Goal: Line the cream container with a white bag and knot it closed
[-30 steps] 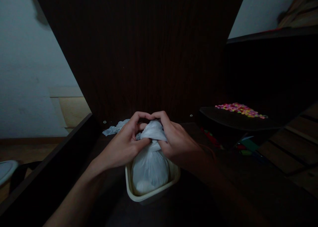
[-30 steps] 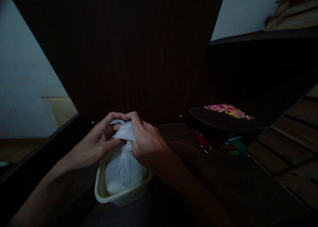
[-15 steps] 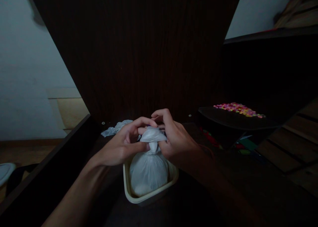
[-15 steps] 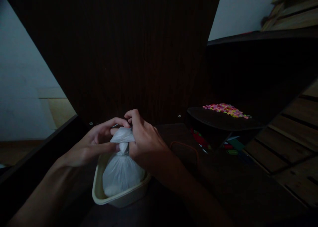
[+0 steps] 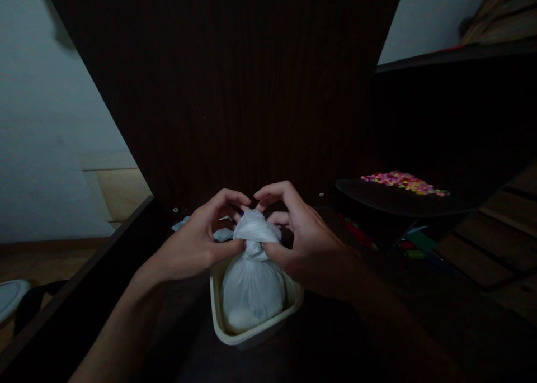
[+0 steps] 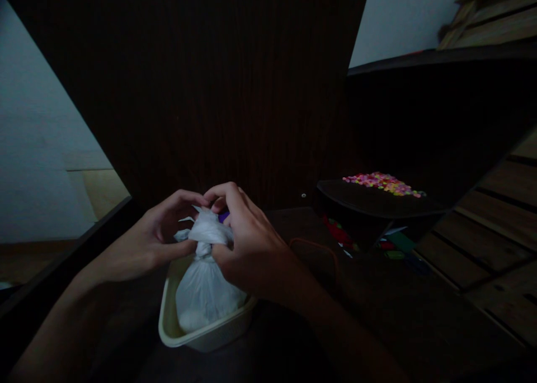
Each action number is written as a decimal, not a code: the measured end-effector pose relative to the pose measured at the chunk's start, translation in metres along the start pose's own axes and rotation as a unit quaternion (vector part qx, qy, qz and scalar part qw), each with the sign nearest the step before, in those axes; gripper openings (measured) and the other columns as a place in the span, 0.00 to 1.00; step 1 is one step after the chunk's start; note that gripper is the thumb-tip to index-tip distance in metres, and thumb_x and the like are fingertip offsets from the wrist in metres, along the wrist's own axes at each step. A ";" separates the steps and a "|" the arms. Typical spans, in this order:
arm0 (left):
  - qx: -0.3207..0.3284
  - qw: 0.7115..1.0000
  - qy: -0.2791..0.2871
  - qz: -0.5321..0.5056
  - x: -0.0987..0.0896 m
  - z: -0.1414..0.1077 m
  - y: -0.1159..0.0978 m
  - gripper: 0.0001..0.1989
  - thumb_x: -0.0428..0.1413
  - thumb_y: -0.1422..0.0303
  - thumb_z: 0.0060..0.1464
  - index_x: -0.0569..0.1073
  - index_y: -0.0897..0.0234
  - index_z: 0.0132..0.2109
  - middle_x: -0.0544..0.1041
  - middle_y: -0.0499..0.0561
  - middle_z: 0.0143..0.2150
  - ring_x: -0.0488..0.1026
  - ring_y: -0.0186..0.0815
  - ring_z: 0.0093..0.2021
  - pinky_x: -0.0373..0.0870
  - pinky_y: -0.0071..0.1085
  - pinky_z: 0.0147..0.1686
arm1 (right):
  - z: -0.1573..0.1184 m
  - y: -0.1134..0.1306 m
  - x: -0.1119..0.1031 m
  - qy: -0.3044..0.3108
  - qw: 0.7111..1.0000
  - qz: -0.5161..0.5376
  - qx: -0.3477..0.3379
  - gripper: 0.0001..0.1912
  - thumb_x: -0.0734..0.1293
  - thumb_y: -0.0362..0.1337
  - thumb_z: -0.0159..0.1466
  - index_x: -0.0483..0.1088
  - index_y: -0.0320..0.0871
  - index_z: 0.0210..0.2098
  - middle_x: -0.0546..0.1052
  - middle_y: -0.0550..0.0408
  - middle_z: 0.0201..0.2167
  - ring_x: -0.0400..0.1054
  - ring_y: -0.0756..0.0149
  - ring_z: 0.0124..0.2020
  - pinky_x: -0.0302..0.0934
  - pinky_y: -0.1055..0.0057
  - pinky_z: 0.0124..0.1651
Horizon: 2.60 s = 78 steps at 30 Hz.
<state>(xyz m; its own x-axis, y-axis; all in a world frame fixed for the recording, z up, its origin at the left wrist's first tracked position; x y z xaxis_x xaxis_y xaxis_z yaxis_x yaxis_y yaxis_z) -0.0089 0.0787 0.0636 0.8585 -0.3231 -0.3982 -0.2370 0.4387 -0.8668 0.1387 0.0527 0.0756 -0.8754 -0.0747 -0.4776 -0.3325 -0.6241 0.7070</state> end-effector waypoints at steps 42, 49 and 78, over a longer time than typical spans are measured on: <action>0.038 0.972 0.102 0.207 0.004 -0.003 -0.008 0.06 0.55 0.68 0.62 0.75 0.64 0.43 0.77 0.51 0.43 0.73 0.39 0.44 0.70 0.33 0.45 | 0.005 -0.014 0.007 0.014 0.999 0.027 0.024 0.24 0.64 0.22 0.52 0.63 0.47 0.46 0.72 0.57 0.45 0.71 0.68 0.38 0.64 0.71 0.39; 0.037 0.975 0.106 0.191 0.004 -0.006 -0.007 0.06 0.55 0.66 0.63 0.74 0.63 0.42 0.75 0.49 0.43 0.73 0.38 0.45 0.70 0.32 0.47 | 0.008 -0.020 0.001 0.020 0.999 -0.023 0.033 0.19 0.65 0.24 0.53 0.66 0.46 0.42 0.74 0.58 0.39 0.71 0.68 0.36 0.65 0.72 0.37; 0.007 0.994 0.104 -0.032 0.004 -0.003 0.006 0.12 0.62 0.68 0.59 0.70 0.63 0.47 0.74 0.50 0.42 0.75 0.38 0.43 0.72 0.30 0.40 | -0.001 -0.002 0.012 0.043 0.999 -0.009 0.016 0.18 0.65 0.24 0.56 0.67 0.47 0.43 0.73 0.59 0.41 0.69 0.67 0.42 0.60 0.70 0.43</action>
<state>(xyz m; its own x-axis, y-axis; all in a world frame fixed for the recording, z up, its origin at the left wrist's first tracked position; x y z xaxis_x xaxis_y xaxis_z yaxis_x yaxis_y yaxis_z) -0.0087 0.0775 0.0559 0.7585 -0.5163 -0.3977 -0.1784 0.4224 -0.8887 0.1293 0.0523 0.0687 -0.8361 -0.1301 -0.5329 -0.3612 -0.6006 0.7133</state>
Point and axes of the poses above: each hand's wrist, its own z-axis towards the middle knuckle, its own x-axis out of the palm, y = z × x, the point moved 7 cm from there along z, towards the middle knuckle
